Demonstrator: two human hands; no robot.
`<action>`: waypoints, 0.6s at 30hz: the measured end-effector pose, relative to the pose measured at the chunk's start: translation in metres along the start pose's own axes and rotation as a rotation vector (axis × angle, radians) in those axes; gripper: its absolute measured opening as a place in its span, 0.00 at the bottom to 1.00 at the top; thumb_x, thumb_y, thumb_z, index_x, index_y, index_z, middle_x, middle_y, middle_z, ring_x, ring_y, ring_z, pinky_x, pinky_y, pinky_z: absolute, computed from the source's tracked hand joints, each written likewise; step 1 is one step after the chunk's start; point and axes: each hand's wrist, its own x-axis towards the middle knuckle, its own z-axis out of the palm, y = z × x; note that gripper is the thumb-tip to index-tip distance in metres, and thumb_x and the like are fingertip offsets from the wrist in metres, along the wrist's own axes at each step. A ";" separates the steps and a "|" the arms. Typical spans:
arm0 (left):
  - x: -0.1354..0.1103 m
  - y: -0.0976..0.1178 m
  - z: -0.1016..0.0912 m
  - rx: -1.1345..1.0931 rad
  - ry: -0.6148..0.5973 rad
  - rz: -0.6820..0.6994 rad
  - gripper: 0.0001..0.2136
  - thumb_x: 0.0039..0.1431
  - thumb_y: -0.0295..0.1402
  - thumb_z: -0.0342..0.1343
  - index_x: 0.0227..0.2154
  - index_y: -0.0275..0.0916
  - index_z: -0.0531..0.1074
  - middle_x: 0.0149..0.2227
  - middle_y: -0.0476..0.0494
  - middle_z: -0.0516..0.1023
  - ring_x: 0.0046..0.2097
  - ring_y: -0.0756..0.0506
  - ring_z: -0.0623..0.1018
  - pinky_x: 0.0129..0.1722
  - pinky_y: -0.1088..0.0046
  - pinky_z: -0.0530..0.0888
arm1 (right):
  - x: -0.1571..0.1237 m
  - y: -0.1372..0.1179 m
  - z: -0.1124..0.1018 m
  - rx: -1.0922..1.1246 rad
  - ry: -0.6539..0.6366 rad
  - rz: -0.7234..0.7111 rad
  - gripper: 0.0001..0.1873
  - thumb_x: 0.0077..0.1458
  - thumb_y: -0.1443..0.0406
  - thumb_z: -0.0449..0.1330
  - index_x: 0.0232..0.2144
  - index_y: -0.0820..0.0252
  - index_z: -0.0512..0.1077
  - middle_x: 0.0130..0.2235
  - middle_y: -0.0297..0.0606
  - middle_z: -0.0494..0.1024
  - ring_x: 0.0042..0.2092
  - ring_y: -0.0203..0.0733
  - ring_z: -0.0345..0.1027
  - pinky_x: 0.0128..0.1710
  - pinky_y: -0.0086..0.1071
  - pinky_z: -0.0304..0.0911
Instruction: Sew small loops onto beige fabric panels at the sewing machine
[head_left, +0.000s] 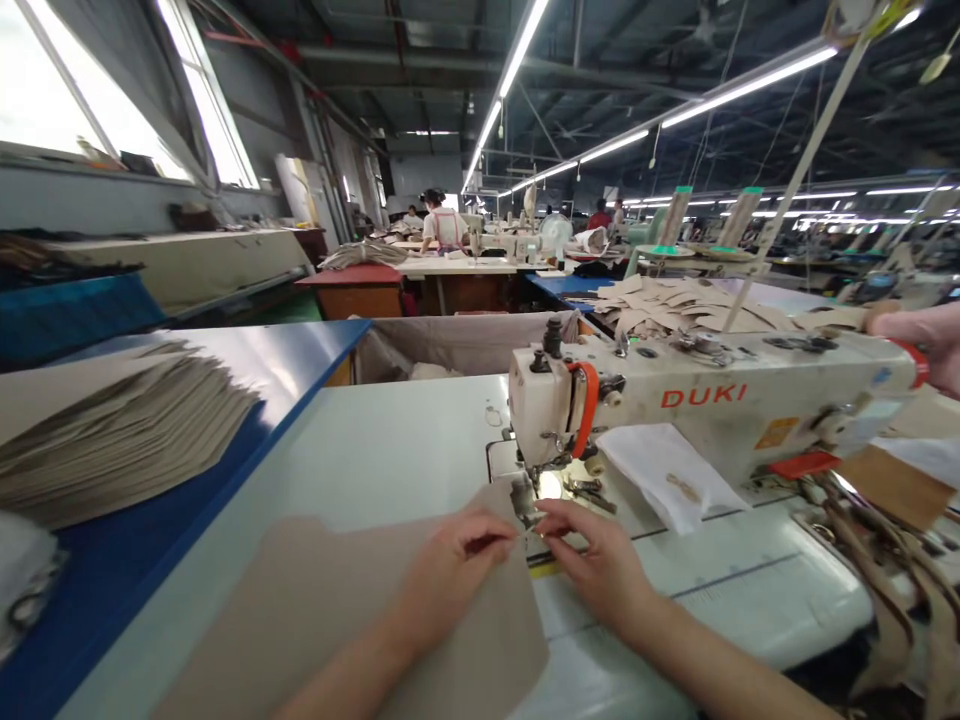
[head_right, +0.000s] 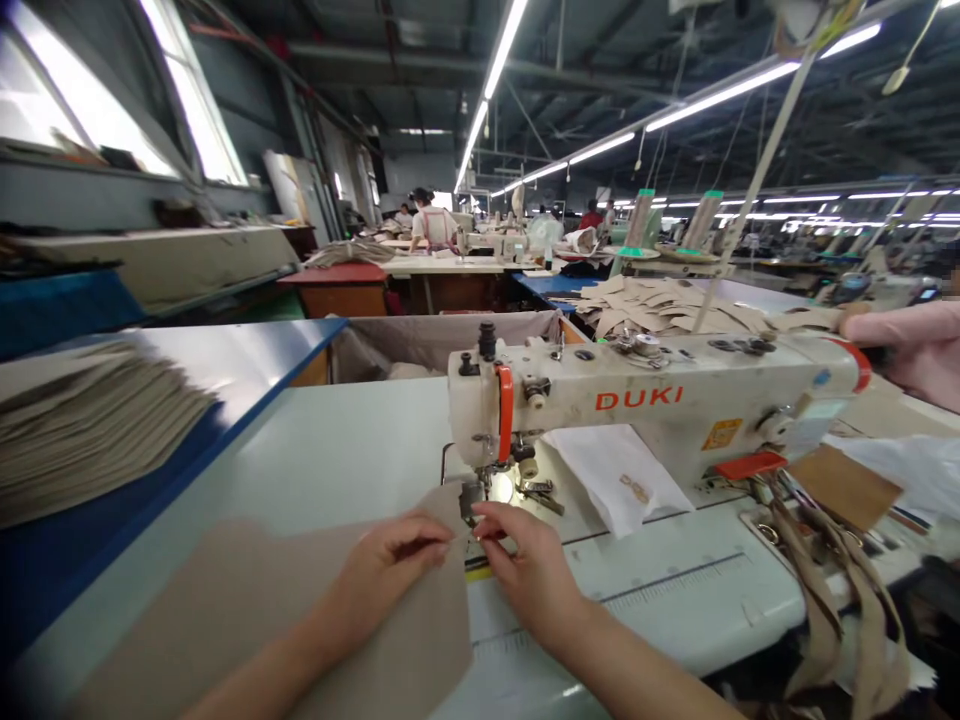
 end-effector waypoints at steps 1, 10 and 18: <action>0.001 -0.001 0.000 0.001 0.004 0.000 0.07 0.52 0.31 0.54 0.29 0.41 0.78 0.31 0.48 0.77 0.35 0.47 0.75 0.36 0.75 0.68 | 0.000 0.000 0.000 -0.030 0.016 -0.036 0.17 0.49 0.73 0.55 0.42 0.57 0.74 0.33 0.36 0.80 0.35 0.38 0.74 0.37 0.30 0.69; 0.006 -0.005 0.002 -0.023 0.034 -0.043 0.07 0.52 0.33 0.55 0.29 0.42 0.78 0.30 0.49 0.77 0.34 0.47 0.75 0.35 0.75 0.68 | 0.005 0.005 -0.001 0.011 0.050 0.020 0.09 0.52 0.69 0.59 0.36 0.58 0.77 0.36 0.37 0.81 0.37 0.39 0.75 0.41 0.29 0.68; 0.011 -0.001 0.000 -0.263 -0.098 -0.169 0.08 0.47 0.34 0.57 0.29 0.38 0.77 0.23 0.50 0.75 0.28 0.49 0.72 0.31 0.74 0.68 | 0.008 0.009 -0.002 0.432 -0.066 0.270 0.07 0.46 0.67 0.64 0.31 0.55 0.78 0.33 0.34 0.81 0.35 0.37 0.74 0.37 0.29 0.68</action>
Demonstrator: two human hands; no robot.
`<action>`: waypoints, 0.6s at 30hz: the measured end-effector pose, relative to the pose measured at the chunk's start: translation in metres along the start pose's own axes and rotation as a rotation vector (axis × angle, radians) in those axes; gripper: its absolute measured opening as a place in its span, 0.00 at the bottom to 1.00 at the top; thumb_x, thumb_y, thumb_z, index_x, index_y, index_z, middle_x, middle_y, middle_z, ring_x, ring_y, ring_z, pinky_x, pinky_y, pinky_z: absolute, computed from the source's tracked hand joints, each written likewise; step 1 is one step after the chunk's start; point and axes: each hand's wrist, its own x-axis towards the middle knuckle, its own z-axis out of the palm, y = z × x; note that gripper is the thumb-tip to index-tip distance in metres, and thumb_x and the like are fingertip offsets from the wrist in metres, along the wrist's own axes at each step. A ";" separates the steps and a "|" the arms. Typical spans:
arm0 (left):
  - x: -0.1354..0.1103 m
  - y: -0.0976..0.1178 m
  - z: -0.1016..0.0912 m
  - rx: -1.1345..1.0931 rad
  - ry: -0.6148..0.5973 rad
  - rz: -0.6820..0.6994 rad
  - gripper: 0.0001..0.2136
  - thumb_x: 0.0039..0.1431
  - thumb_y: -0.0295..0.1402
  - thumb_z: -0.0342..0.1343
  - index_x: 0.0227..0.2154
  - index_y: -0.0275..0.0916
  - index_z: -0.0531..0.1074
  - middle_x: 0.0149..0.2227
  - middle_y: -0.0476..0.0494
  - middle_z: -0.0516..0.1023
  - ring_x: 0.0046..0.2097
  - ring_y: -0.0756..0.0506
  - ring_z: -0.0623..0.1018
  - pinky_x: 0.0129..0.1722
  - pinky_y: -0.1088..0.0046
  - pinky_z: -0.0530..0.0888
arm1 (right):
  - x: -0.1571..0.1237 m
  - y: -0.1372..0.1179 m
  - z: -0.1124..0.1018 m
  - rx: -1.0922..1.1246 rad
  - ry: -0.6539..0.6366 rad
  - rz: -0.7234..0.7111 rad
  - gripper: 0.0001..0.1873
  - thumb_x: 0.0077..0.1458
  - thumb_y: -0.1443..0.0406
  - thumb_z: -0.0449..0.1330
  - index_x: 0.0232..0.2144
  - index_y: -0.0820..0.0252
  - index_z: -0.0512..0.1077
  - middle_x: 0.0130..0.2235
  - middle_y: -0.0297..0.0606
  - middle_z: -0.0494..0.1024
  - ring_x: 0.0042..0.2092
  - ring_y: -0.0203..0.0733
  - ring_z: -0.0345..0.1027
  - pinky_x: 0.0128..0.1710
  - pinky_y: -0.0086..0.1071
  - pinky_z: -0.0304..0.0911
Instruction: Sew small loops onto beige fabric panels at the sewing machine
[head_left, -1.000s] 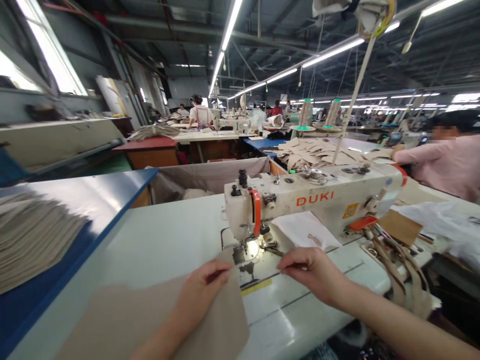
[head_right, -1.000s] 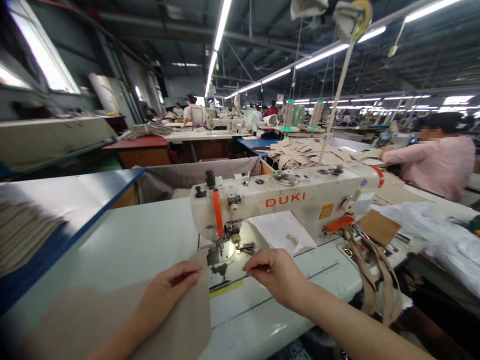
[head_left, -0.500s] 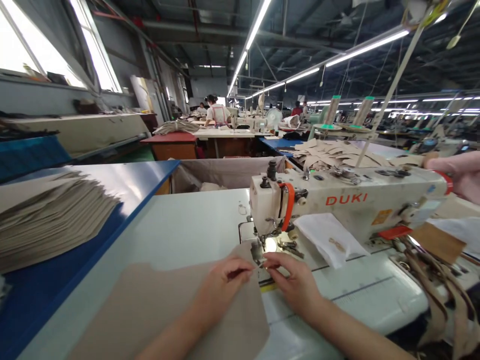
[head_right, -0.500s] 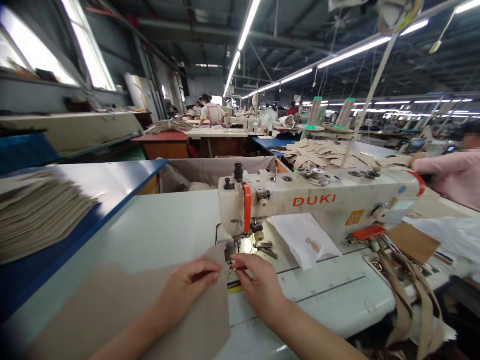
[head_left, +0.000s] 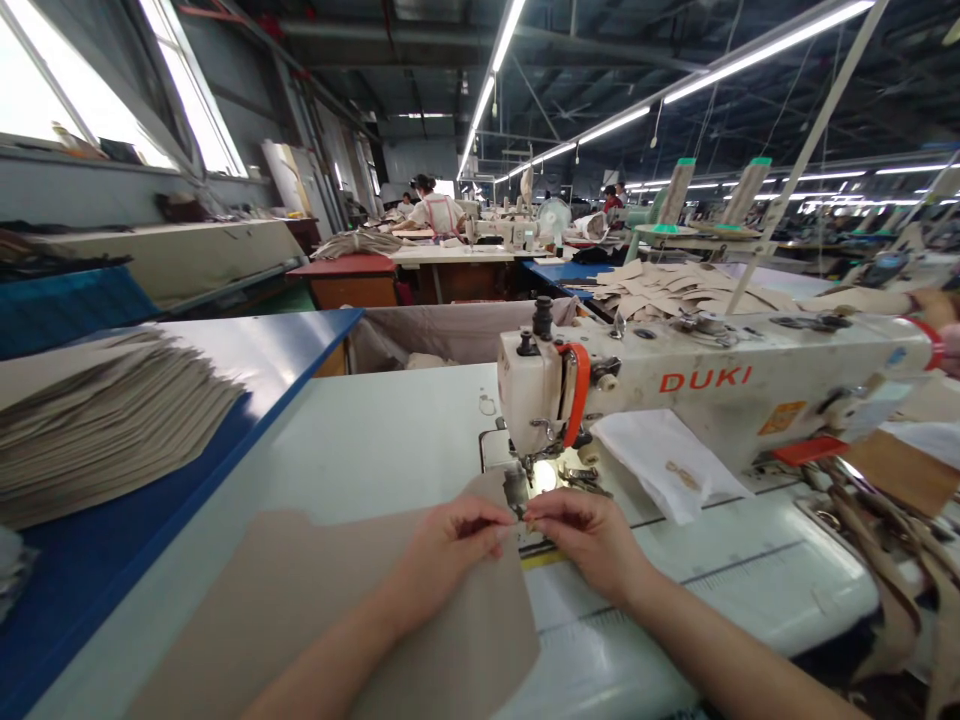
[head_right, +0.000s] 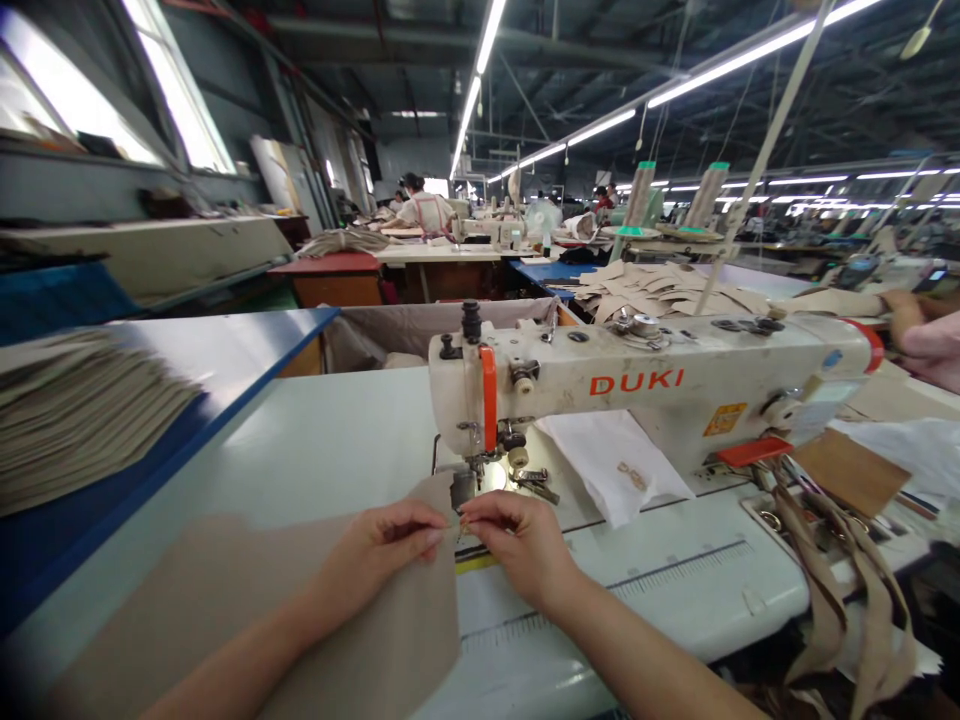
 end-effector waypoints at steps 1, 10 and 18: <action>0.000 0.001 -0.001 -0.046 -0.034 -0.017 0.08 0.47 0.35 0.58 0.28 0.37 0.77 0.22 0.51 0.74 0.26 0.49 0.72 0.30 0.74 0.68 | 0.000 -0.001 -0.001 0.086 -0.040 0.049 0.07 0.45 0.66 0.65 0.31 0.55 0.78 0.32 0.33 0.81 0.34 0.37 0.74 0.37 0.29 0.68; -0.003 0.005 -0.001 -0.211 -0.165 -0.091 0.10 0.45 0.37 0.64 0.28 0.35 0.75 0.22 0.51 0.74 0.26 0.51 0.71 0.30 0.75 0.67 | -0.001 -0.010 -0.001 0.332 -0.167 0.257 0.13 0.36 0.63 0.72 0.29 0.59 0.78 0.29 0.34 0.80 0.32 0.37 0.74 0.37 0.32 0.69; -0.001 0.000 0.004 -0.295 -0.115 -0.068 0.14 0.41 0.38 0.66 0.26 0.36 0.68 0.23 0.52 0.72 0.26 0.51 0.72 0.29 0.74 0.68 | 0.002 -0.008 0.008 0.218 -0.086 0.196 0.12 0.34 0.61 0.71 0.24 0.59 0.77 0.27 0.31 0.78 0.29 0.33 0.70 0.33 0.27 0.65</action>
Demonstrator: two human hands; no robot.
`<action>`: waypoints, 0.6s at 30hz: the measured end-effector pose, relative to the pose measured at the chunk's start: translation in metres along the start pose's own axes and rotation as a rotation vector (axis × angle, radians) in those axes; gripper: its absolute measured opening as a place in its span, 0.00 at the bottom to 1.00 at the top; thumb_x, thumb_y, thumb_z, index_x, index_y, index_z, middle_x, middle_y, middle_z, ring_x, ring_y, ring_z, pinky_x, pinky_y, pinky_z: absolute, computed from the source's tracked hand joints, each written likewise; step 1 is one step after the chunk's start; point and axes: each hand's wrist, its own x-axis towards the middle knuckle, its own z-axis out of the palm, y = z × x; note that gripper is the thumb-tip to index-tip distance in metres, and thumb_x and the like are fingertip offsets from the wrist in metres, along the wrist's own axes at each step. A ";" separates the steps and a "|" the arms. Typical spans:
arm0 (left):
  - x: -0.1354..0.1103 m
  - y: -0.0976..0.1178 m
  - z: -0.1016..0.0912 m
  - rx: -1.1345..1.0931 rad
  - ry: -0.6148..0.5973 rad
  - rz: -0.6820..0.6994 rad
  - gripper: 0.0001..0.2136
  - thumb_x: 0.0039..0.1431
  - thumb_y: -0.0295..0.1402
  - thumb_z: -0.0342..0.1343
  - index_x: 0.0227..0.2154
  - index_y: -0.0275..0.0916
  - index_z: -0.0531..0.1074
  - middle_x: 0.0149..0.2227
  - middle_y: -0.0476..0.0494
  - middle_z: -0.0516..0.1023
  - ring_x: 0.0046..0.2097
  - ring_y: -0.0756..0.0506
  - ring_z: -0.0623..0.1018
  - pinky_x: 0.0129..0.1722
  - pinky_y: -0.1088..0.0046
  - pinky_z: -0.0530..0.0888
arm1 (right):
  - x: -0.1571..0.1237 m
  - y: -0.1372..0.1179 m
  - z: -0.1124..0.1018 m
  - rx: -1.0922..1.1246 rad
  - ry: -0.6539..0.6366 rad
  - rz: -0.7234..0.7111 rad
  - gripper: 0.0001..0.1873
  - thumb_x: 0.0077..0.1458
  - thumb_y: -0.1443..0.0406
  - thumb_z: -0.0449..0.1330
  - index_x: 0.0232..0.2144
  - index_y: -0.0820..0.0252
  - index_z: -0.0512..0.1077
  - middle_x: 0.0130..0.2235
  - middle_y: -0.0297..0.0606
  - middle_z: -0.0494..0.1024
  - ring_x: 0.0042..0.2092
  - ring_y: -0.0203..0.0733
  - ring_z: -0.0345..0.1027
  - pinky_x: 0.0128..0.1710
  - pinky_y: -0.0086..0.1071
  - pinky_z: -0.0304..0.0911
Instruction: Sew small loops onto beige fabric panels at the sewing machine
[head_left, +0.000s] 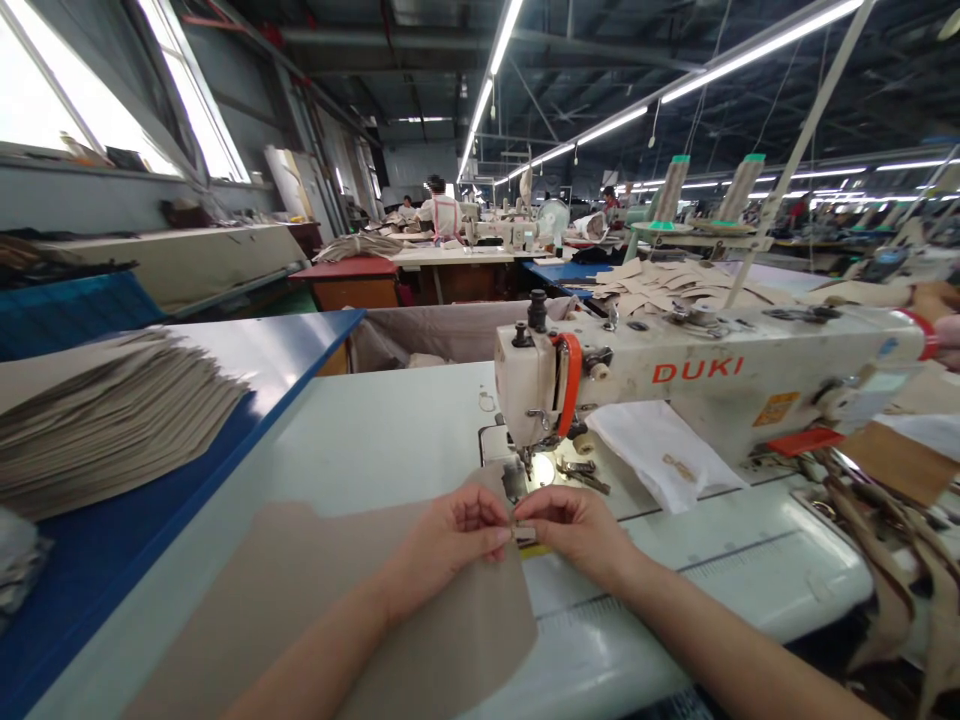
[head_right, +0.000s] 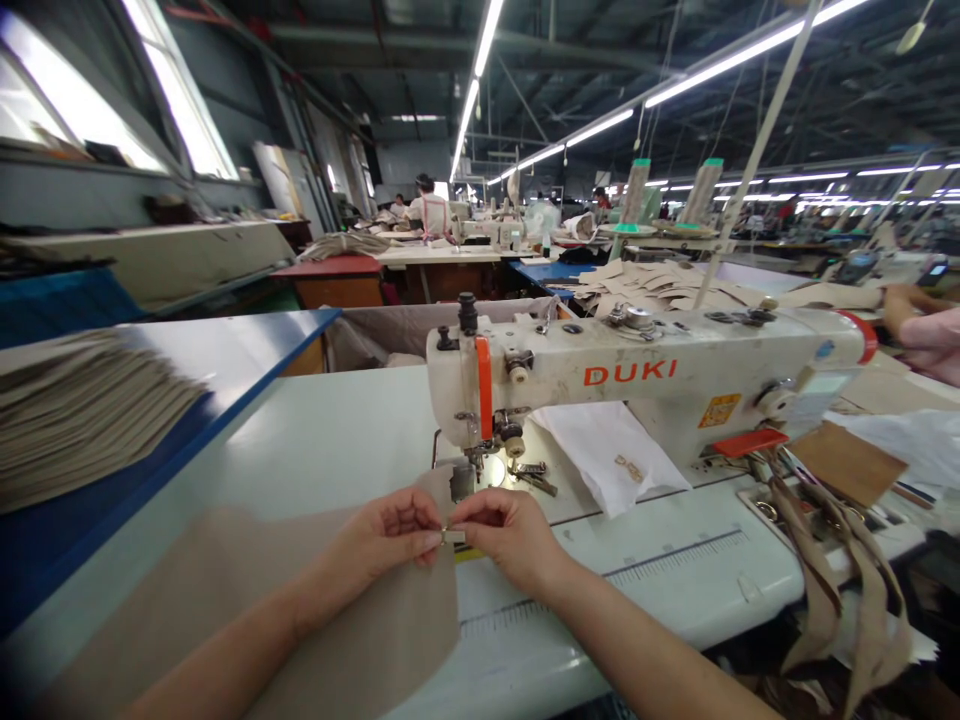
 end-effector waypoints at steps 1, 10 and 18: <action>0.000 0.000 0.000 0.000 0.012 0.012 0.14 0.42 0.37 0.65 0.26 0.36 0.68 0.22 0.53 0.72 0.25 0.52 0.71 0.29 0.74 0.67 | -0.001 -0.001 0.000 -0.009 0.020 -0.024 0.11 0.36 0.61 0.70 0.25 0.59 0.77 0.26 0.31 0.78 0.29 0.33 0.69 0.33 0.27 0.65; -0.002 0.002 0.001 -0.017 0.115 0.046 0.12 0.44 0.37 0.64 0.25 0.36 0.68 0.23 0.52 0.72 0.26 0.52 0.71 0.29 0.76 0.67 | 0.003 0.002 0.011 0.002 0.011 0.053 0.15 0.34 0.57 0.71 0.24 0.59 0.74 0.24 0.31 0.77 0.27 0.35 0.70 0.32 0.30 0.66; -0.007 0.004 -0.002 -0.285 0.176 -0.175 0.18 0.40 0.38 0.67 0.33 0.36 0.73 0.29 0.48 0.77 0.31 0.51 0.74 0.36 0.75 0.70 | 0.018 -0.003 0.019 0.122 0.010 0.114 0.15 0.33 0.59 0.72 0.22 0.61 0.73 0.22 0.29 0.76 0.24 0.30 0.67 0.29 0.26 0.62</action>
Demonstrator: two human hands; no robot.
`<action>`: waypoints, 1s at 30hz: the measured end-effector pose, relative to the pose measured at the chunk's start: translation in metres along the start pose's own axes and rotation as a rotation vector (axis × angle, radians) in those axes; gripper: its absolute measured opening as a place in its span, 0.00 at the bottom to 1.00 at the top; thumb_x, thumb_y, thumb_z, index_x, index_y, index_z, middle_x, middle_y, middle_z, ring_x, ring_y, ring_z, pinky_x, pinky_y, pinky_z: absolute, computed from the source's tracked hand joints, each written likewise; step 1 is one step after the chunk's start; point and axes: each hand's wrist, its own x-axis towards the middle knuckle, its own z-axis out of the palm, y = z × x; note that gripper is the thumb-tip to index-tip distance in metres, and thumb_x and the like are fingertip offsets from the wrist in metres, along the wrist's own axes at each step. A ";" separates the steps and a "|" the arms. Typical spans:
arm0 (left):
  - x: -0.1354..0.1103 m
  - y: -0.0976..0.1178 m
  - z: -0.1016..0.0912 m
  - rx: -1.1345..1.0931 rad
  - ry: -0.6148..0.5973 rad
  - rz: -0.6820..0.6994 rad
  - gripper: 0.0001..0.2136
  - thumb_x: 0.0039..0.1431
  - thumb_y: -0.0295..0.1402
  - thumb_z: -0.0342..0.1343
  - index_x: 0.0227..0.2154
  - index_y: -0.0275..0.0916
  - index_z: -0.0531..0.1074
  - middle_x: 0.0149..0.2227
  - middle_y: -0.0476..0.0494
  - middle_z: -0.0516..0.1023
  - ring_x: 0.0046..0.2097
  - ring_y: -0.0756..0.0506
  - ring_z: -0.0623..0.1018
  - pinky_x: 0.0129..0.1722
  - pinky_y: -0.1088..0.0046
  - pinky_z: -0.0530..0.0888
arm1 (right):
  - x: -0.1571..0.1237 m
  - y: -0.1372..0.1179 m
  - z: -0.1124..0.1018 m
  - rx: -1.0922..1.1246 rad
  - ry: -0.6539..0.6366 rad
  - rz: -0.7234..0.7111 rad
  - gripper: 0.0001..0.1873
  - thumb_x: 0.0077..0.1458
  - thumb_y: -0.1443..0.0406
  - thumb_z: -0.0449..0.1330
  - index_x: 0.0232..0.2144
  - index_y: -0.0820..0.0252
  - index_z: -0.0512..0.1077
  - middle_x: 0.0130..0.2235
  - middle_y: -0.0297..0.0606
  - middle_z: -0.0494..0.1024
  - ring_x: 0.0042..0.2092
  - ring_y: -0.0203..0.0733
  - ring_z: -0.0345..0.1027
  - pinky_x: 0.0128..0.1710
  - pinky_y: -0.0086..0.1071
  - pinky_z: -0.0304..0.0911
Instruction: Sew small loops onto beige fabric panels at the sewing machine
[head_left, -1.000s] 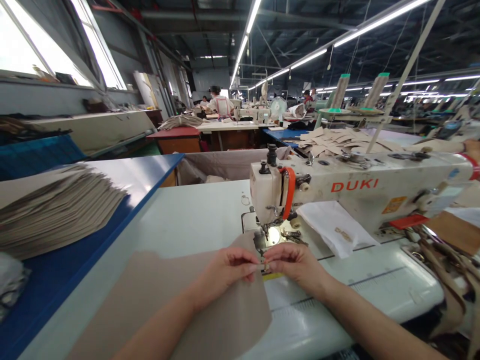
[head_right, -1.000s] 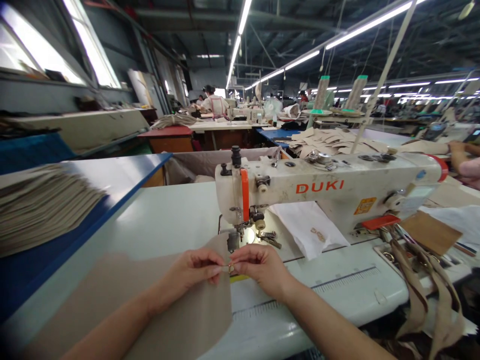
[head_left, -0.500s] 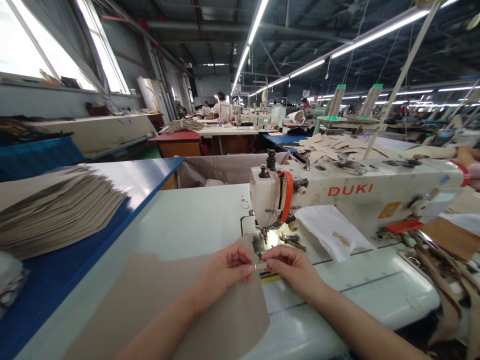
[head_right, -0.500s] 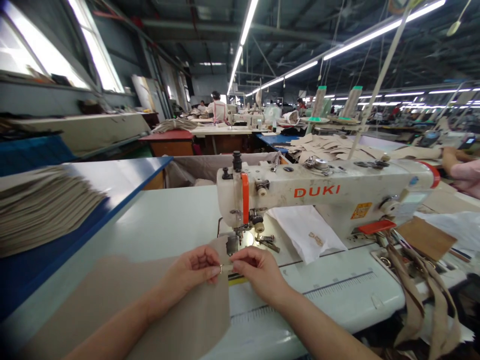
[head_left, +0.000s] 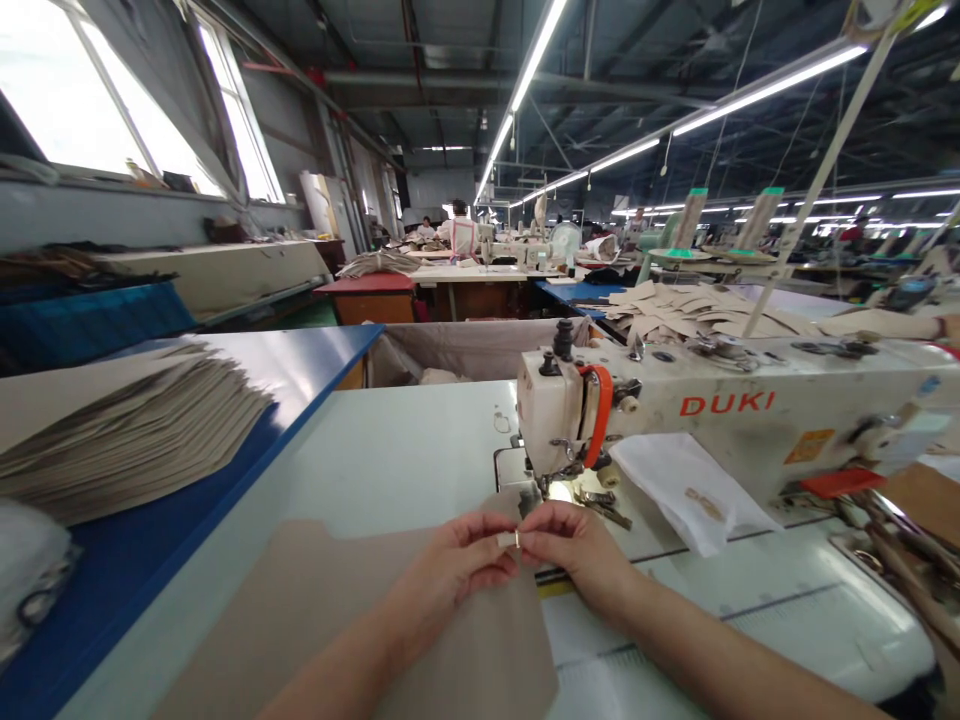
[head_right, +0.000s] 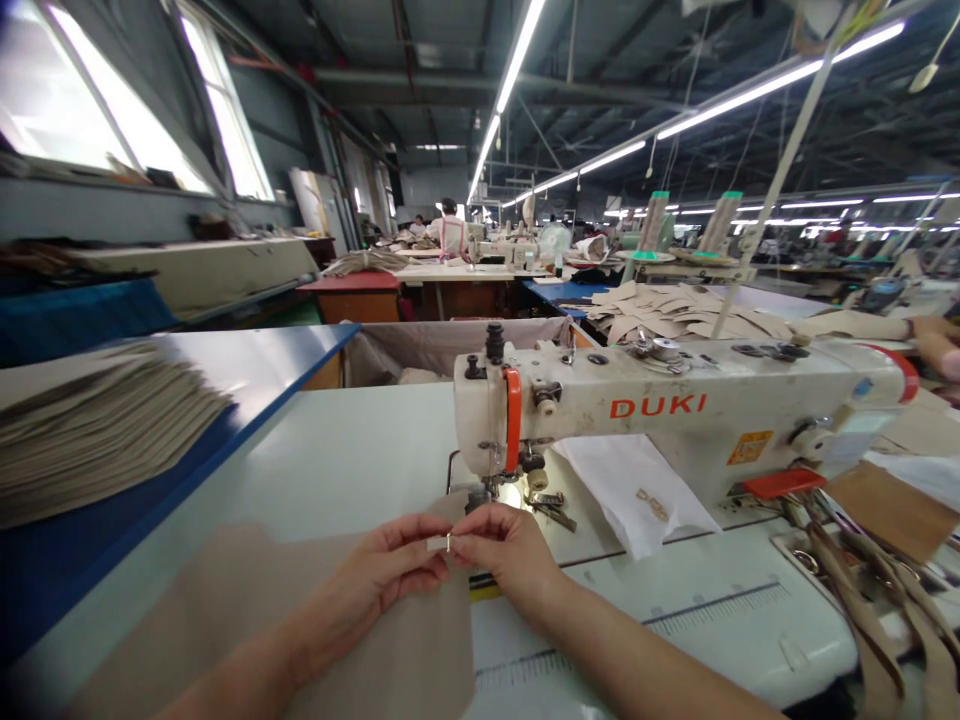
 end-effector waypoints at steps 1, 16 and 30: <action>0.000 -0.001 0.000 0.015 -0.004 0.004 0.17 0.38 0.38 0.68 0.32 0.35 0.73 0.28 0.48 0.76 0.30 0.51 0.73 0.35 0.75 0.70 | 0.000 0.002 0.000 -0.007 0.002 -0.007 0.15 0.33 0.59 0.72 0.22 0.61 0.73 0.21 0.28 0.76 0.24 0.31 0.66 0.29 0.26 0.62; 0.006 -0.007 0.002 0.527 0.105 0.263 0.02 0.42 0.30 0.54 0.21 0.38 0.67 0.22 0.52 0.68 0.27 0.49 0.68 0.29 0.74 0.64 | -0.014 0.010 0.002 -0.512 -0.012 -0.255 0.13 0.43 0.67 0.65 0.34 0.58 0.68 0.31 0.31 0.72 0.33 0.37 0.66 0.33 0.29 0.61; 0.003 -0.004 0.003 0.391 0.128 0.288 0.10 0.39 0.35 0.61 0.18 0.38 0.65 0.27 0.49 0.73 0.30 0.48 0.72 0.31 0.73 0.68 | -0.013 0.009 0.000 -0.623 0.092 -0.430 0.06 0.51 0.67 0.56 0.24 0.59 0.69 0.28 0.33 0.72 0.31 0.35 0.63 0.31 0.27 0.58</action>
